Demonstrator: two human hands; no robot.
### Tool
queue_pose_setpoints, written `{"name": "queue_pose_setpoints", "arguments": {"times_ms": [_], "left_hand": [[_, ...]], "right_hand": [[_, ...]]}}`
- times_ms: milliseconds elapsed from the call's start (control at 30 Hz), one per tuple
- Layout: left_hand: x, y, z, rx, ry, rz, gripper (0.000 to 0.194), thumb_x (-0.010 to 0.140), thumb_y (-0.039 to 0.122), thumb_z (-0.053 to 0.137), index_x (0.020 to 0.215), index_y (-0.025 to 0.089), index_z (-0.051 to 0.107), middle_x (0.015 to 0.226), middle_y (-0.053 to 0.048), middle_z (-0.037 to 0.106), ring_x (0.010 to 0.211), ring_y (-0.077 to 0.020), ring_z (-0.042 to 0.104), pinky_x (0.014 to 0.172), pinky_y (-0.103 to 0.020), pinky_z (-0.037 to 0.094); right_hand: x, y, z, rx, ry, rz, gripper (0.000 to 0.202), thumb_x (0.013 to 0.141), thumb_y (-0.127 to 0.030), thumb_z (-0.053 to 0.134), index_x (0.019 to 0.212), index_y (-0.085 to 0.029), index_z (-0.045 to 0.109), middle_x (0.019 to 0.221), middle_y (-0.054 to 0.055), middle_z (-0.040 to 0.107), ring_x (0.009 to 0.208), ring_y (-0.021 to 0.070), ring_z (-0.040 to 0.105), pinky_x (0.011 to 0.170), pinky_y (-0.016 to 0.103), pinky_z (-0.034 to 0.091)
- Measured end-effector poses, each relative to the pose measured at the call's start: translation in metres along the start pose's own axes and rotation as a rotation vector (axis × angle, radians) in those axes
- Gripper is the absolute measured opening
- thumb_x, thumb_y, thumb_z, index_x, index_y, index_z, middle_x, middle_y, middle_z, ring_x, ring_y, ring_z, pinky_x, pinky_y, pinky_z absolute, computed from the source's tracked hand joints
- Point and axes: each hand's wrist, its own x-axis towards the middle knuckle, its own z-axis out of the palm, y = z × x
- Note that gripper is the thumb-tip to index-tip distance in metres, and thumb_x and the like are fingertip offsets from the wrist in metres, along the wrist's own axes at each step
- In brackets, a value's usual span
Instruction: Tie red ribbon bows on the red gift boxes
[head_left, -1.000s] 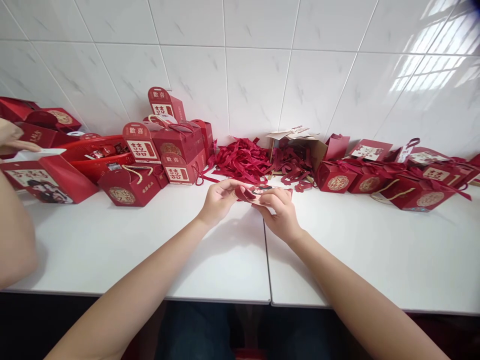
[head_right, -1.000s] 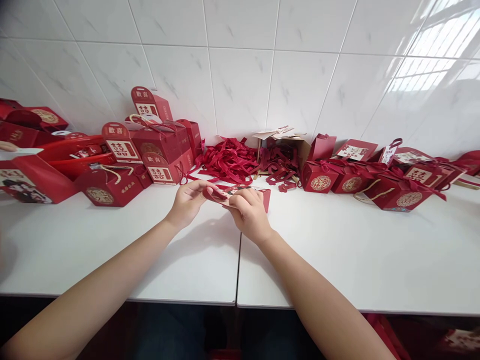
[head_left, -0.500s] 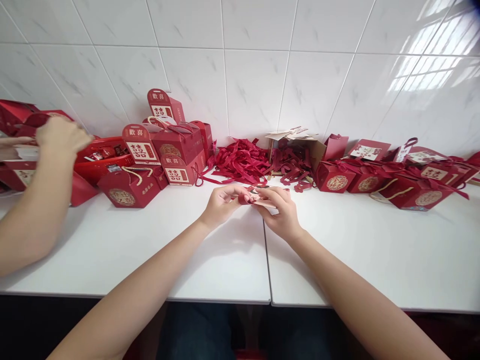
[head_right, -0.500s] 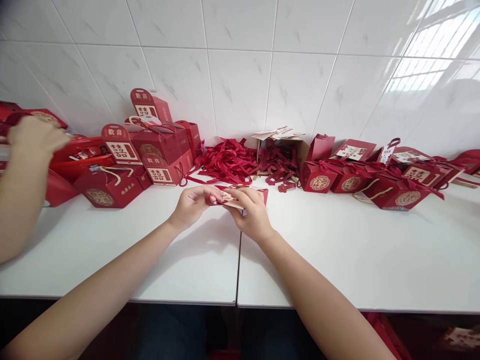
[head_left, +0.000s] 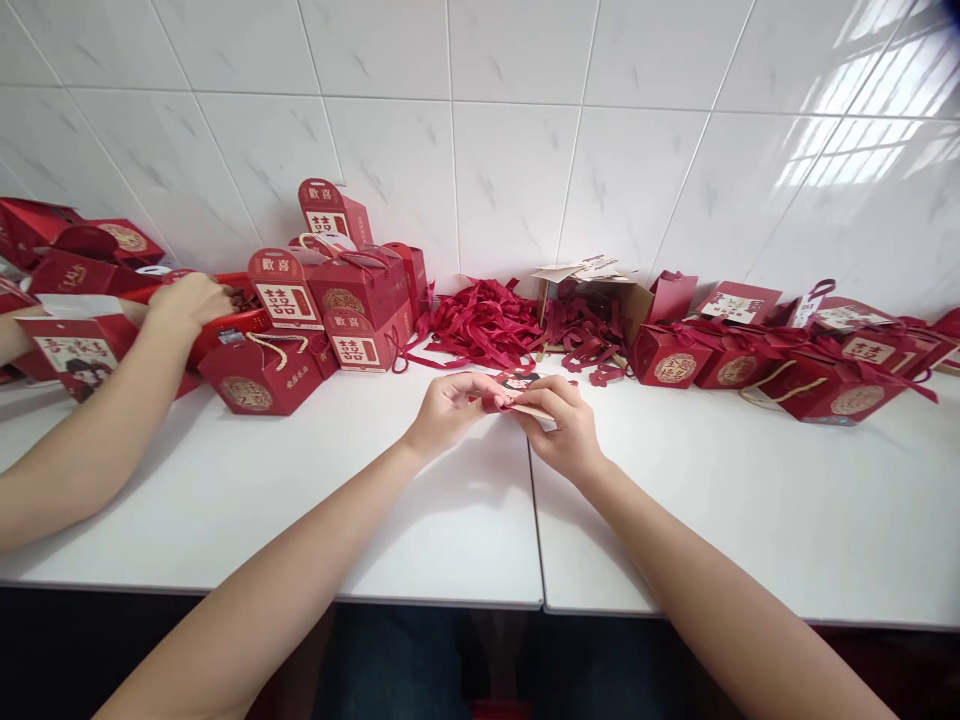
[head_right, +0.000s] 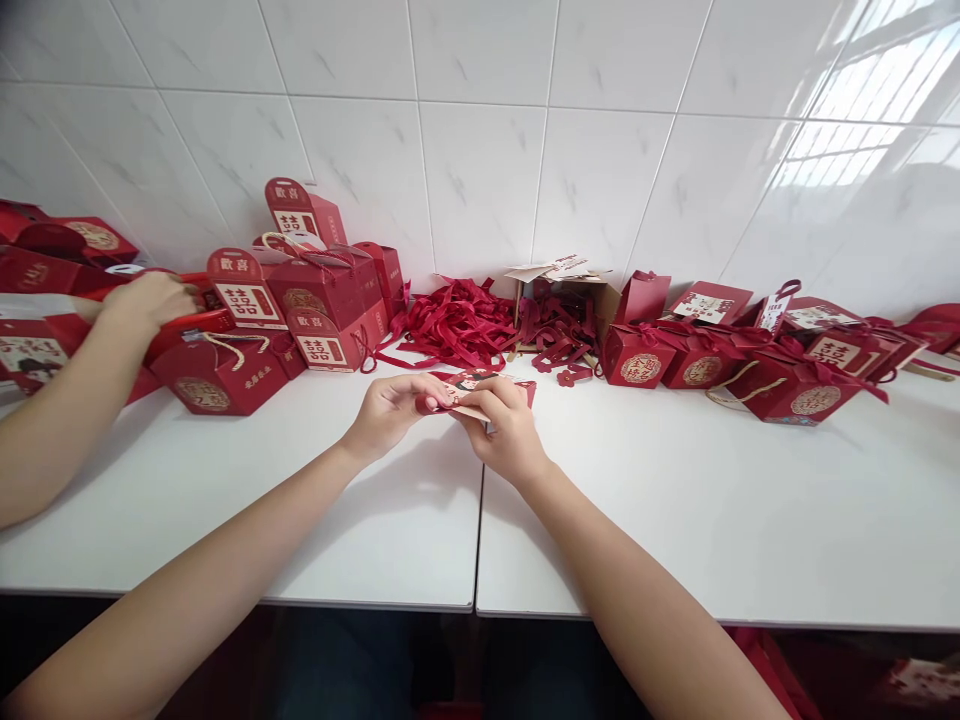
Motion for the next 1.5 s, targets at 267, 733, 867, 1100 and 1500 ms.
{"name": "queue_pose_setpoints", "arguments": {"times_ms": [267, 733, 867, 1100, 1500], "left_hand": [[-0.001, 0.001, 0.004, -0.097, -0.071, -0.068, 0.025, 0.074, 0.035, 0.073, 0.09, 0.017, 0.066, 0.097, -0.009, 0.067, 0.095, -0.02, 0.063, 0.081, -0.032, 0.051], [-0.001, 0.007, 0.0, -0.24, -0.052, -0.138, 0.032, 0.067, 0.019, 0.075, 0.09, 0.018, 0.052, 0.076, -0.002, 0.071, 0.073, -0.0174, 0.066, 0.065, -0.028, 0.05], [-0.004, 0.014, 0.006, -0.121, 0.001, -0.061, 0.023, 0.072, 0.014, 0.068, 0.085, 0.019, 0.049, 0.079, -0.002, 0.07, 0.079, -0.0158, 0.066, 0.075, -0.03, 0.051], [0.001, 0.019, 0.0, -0.038, 0.209, 0.086, 0.058, 0.075, 0.01, 0.063, 0.123, 0.027, 0.035, 0.09, 0.0, 0.066, 0.081, -0.0142, 0.066, 0.072, -0.028, 0.053], [0.011, -0.01, -0.018, 0.071, 0.481, 0.027, 0.065, 0.067, 0.017, 0.068, 0.121, 0.028, 0.036, 0.102, -0.003, 0.057, 0.09, -0.0153, 0.059, 0.084, -0.033, 0.047]], "right_hand": [[0.002, -0.002, -0.003, 0.022, 0.002, 0.0, 0.006, 0.083, -0.019, 0.059, 0.086, -0.022, 0.064, 0.082, 0.005, 0.062, 0.077, 0.0188, 0.061, 0.07, 0.036, 0.048], [0.004, -0.008, -0.003, 0.09, 0.05, 0.02, 0.012, 0.08, -0.013, 0.06, 0.085, -0.022, 0.066, 0.08, 0.004, 0.06, 0.073, 0.0171, 0.06, 0.065, 0.031, 0.05], [0.005, -0.009, -0.004, 0.122, 0.069, 0.067, 0.008, 0.081, -0.017, 0.063, 0.084, -0.024, 0.066, 0.08, 0.003, 0.059, 0.07, 0.0159, 0.059, 0.063, 0.03, 0.049], [0.009, 0.013, -0.012, 0.034, -0.139, 0.247, 0.038, 0.073, -0.043, 0.071, 0.104, -0.023, 0.059, 0.098, 0.007, 0.06, 0.094, 0.0247, 0.055, 0.083, 0.041, 0.047], [0.006, 0.038, -0.015, 0.695, -0.125, 0.967, 0.026, 0.065, -0.035, 0.071, 0.071, -0.021, 0.051, 0.052, -0.009, 0.049, 0.03, 0.0053, 0.037, 0.028, 0.018, 0.021]]}}
